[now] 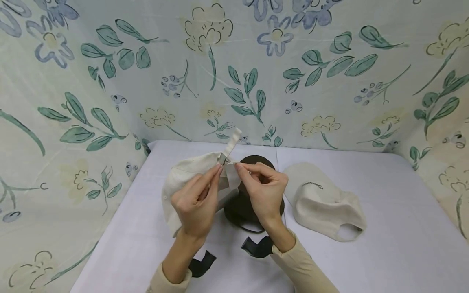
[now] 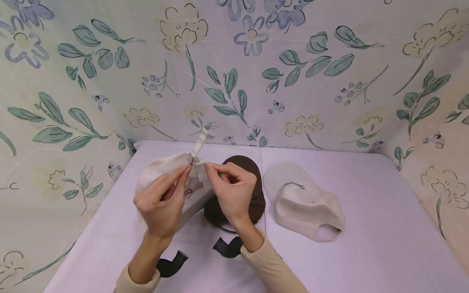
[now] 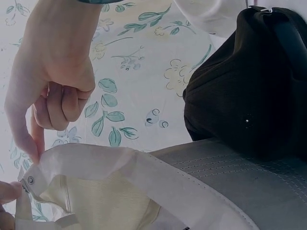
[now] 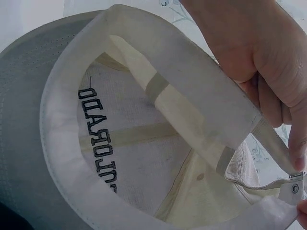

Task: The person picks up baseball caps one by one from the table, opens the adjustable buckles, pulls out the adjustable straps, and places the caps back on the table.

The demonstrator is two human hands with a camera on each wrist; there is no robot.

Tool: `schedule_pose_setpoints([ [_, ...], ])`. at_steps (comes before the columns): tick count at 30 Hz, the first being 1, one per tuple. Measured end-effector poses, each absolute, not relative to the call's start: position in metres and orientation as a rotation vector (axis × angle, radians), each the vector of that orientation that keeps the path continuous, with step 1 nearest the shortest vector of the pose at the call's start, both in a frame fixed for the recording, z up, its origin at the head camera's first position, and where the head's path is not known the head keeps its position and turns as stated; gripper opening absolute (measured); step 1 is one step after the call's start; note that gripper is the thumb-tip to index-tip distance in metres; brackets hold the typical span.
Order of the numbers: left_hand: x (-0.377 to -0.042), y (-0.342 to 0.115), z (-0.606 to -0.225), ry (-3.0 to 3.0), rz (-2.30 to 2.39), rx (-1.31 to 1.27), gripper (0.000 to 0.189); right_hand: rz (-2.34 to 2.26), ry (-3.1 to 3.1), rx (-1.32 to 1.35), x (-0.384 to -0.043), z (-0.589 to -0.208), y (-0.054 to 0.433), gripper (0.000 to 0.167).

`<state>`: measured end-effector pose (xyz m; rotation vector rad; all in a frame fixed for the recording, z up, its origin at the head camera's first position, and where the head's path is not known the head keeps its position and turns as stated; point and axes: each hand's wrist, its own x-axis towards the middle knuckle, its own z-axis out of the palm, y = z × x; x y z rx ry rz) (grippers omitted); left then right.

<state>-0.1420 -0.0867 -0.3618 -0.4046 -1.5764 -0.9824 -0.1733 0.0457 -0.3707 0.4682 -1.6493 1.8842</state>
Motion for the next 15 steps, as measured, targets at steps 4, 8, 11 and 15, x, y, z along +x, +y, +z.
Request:
schedule_pose_setpoints([
  [4, -0.1422, -0.0872, -0.3611, -1.579, -0.967, -0.398, 0.016, 1.886, -1.652, 0.474, -0.1731, -0.3707, 0.0457, 0.008],
  [8, -0.1432, -0.0874, -0.3607, -1.574, -0.931, -0.4, 0.017, 1.89, -1.65, 0.485, -0.1733, -0.3707, 0.0459, 0.008],
  [11, -0.1446, -0.0881, -0.3609, -1.566, -0.905, -0.404, 0.017, 1.891, -1.642, 0.497, -0.1737, -0.371, 0.0458, 0.011],
  [15, -0.1464, -0.0905, -0.3613, -1.55, -0.872, -0.408, 0.016, 1.872, -1.637, 0.52, -0.1744, -0.3711, 0.0453, 0.01],
])
